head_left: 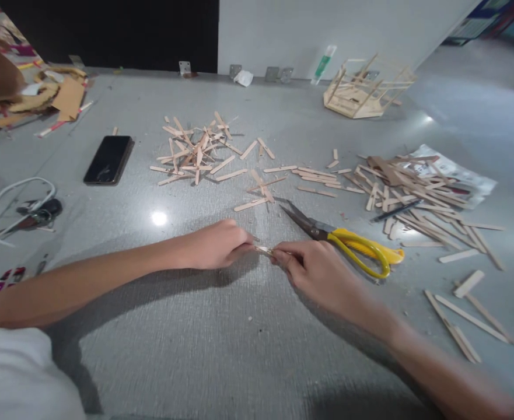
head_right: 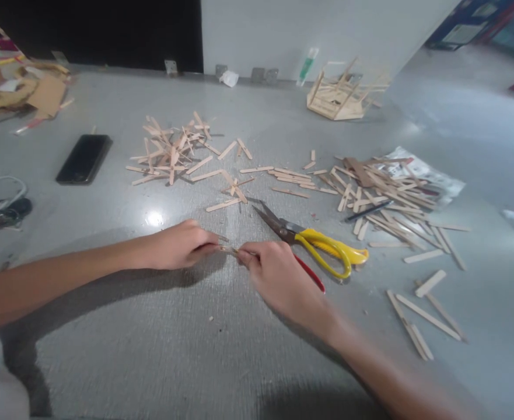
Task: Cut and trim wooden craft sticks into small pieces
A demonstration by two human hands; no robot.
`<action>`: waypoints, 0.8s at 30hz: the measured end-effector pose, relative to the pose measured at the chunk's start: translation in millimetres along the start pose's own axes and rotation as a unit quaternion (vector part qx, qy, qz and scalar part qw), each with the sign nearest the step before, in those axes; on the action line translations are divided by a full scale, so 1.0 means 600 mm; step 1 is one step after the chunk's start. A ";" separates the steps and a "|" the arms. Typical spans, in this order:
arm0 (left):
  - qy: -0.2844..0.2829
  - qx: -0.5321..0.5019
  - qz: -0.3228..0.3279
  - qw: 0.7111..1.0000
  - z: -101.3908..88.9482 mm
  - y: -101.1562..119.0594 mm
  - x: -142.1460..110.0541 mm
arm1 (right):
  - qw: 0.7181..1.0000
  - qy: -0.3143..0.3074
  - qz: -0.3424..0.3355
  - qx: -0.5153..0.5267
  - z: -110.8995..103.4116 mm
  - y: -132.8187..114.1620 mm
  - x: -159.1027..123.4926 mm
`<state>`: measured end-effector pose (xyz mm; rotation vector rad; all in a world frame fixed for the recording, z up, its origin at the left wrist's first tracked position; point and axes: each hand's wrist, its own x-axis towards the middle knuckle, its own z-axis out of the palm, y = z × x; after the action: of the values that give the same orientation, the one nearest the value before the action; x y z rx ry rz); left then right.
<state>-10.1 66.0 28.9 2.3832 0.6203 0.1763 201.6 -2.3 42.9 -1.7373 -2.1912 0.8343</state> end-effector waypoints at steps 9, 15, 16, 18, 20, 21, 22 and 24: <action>-0.018 -0.038 -0.011 0.999 -0.006 -0.004 0.001 | 0.995 0.025 -0.051 -0.077 0.003 0.005 -0.005; -0.016 -0.062 0.003 0.998 -0.005 -0.013 0.001 | 0.927 0.025 -0.135 -0.348 0.010 0.005 -0.023; -0.013 -0.064 0.005 0.998 -0.003 -0.014 0.001 | 0.917 0.029 -0.146 -0.370 0.011 0.004 -0.025; 0.000 -0.060 0.007 0.998 0.000 -0.015 0.000 | 0.917 0.031 -0.145 -0.370 0.013 0.002 -0.026; 0.008 -0.052 0.003 0.999 0.002 -0.013 -0.001 | 0.939 0.021 -0.115 -0.323 0.016 -0.001 -0.027; 0.010 -0.048 0.000 0.999 0.003 -0.012 -0.001 | 0.953 0.016 -0.094 -0.287 0.018 -0.003 -0.027; 0.010 -0.044 -0.004 0.999 0.004 -0.011 -0.001 | 0.966 0.014 -0.073 -0.247 0.020 -0.004 -0.027; 0.007 -0.037 -0.013 0.999 0.005 -0.009 -0.002 | 0.985 0.019 -0.046 -0.162 0.022 -0.006 -0.025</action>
<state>-12.3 67.6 23.3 2.3042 0.6413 0.2016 196.0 -20.7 36.4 -1.7516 -2.4706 0.4373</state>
